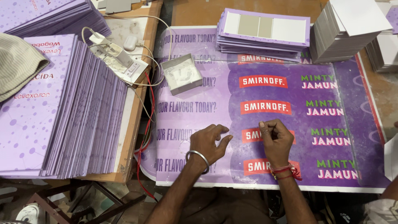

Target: The person folds flat purple and white paper sheets into small rectangular boxes by hand. They repeatedly fold the sides and flaps, then stack the finished boxes on the table.

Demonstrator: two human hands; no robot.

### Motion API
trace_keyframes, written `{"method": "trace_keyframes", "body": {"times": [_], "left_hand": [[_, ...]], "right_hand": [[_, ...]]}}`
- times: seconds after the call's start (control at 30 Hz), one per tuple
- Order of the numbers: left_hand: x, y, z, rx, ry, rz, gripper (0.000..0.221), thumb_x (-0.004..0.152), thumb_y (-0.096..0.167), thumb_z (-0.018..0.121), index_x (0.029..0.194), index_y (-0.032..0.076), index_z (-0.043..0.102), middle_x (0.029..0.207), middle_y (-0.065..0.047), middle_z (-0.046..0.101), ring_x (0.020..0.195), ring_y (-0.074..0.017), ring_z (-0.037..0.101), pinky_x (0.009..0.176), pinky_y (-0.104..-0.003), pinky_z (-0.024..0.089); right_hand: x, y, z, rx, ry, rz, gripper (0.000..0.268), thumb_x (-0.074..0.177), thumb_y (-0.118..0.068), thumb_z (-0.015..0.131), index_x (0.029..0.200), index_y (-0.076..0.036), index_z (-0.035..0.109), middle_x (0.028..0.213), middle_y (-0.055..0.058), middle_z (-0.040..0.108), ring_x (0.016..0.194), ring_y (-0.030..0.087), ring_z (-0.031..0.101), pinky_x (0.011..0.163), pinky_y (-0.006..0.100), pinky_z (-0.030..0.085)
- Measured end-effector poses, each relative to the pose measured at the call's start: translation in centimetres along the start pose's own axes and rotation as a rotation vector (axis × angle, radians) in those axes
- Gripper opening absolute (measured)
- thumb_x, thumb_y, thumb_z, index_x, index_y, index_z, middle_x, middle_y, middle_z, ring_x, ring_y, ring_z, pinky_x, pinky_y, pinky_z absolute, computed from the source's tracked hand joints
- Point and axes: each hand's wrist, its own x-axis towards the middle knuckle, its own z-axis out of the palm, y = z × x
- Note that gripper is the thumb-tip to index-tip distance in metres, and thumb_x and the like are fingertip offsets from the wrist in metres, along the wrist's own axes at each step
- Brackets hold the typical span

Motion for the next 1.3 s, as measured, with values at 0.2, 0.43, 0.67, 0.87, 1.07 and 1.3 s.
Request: {"method": "trace_keyframes", "body": {"times": [0.2, 0.43, 0.67, 0.87, 1.07, 1.3], "left_hand": [[-0.1, 0.1, 0.1, 0.011, 0.009, 0.006, 0.023, 0.087, 0.034, 0.076, 0.1, 0.015, 0.076, 0.075, -0.004, 0.071, 0.064, -0.0224, 0.069, 0.057, -0.038, 0.052], [-0.2, -0.1, 0.3, 0.011, 0.018, -0.009, 0.021, 0.088, 0.031, 0.076, 0.099, 0.014, 0.076, 0.076, -0.005, 0.072, 0.064, -0.0222, 0.07, 0.058, -0.038, 0.053], [-0.3, -0.5, 1.0, -0.073, 0.168, 0.042, 0.018, 0.087, 0.023, 0.079, 0.1, 0.011, 0.075, 0.078, -0.006, 0.075, 0.065, -0.0163, 0.072, 0.056, -0.031, 0.055], [-0.7, -1.3, 1.4, -0.121, 0.305, -0.011, 0.012, 0.09, 0.018, 0.079, 0.097, 0.009, 0.076, 0.071, -0.004, 0.071, 0.057, -0.0117, 0.064, 0.052, -0.027, 0.05], [-0.1, -2.1, 1.2, -0.12, 0.393, -0.155, 0.013, 0.092, 0.02, 0.077, 0.102, 0.011, 0.077, 0.073, -0.002, 0.073, 0.055, -0.011, 0.064, 0.045, -0.027, 0.048], [0.0, -0.5, 0.1, -0.095, 0.241, -0.278, 0.026, 0.089, 0.028, 0.08, 0.107, 0.01, 0.075, 0.072, -0.004, 0.072, 0.059, -0.014, 0.068, 0.056, -0.028, 0.053]], "right_hand": [[-0.1, 0.1, -0.1, 0.011, 0.003, -0.009, 0.021, 0.102, -0.021, 0.071, 0.087, -0.006, 0.066, 0.067, -0.005, 0.057, 0.058, 0.001, 0.046, 0.051, 0.02, 0.033], [-0.1, -0.1, 0.0, -0.021, 0.002, -0.026, 0.02, 0.102, -0.02, 0.072, 0.088, -0.006, 0.066, 0.067, -0.005, 0.058, 0.059, 0.002, 0.049, 0.051, 0.021, 0.036], [-1.6, -1.0, 0.1, -0.311, -0.116, -0.449, 0.012, 0.094, -0.016, 0.077, 0.088, -0.008, 0.072, 0.072, 0.001, 0.07, 0.059, 0.011, 0.063, 0.052, 0.028, 0.047], [1.9, -1.2, 0.2, -0.722, -0.084, -0.419, 0.05, 0.093, -0.041, 0.077, 0.129, -0.009, 0.063, 0.118, 0.01, 0.067, 0.111, 0.029, 0.063, 0.094, 0.05, 0.045], [0.7, -4.1, -1.8, -1.001, -0.559, -0.286, 0.111, 0.071, -0.079, 0.067, 0.155, -0.016, 0.031, 0.157, 0.012, 0.038, 0.146, 0.031, 0.029, 0.116, 0.067, 0.001], [-12.5, -5.2, -5.1, -0.915, -0.531, -0.39, 0.088, 0.065, -0.045, 0.081, 0.146, -0.03, 0.05, 0.145, -0.004, 0.056, 0.14, 0.017, 0.048, 0.121, 0.06, 0.024]]}}
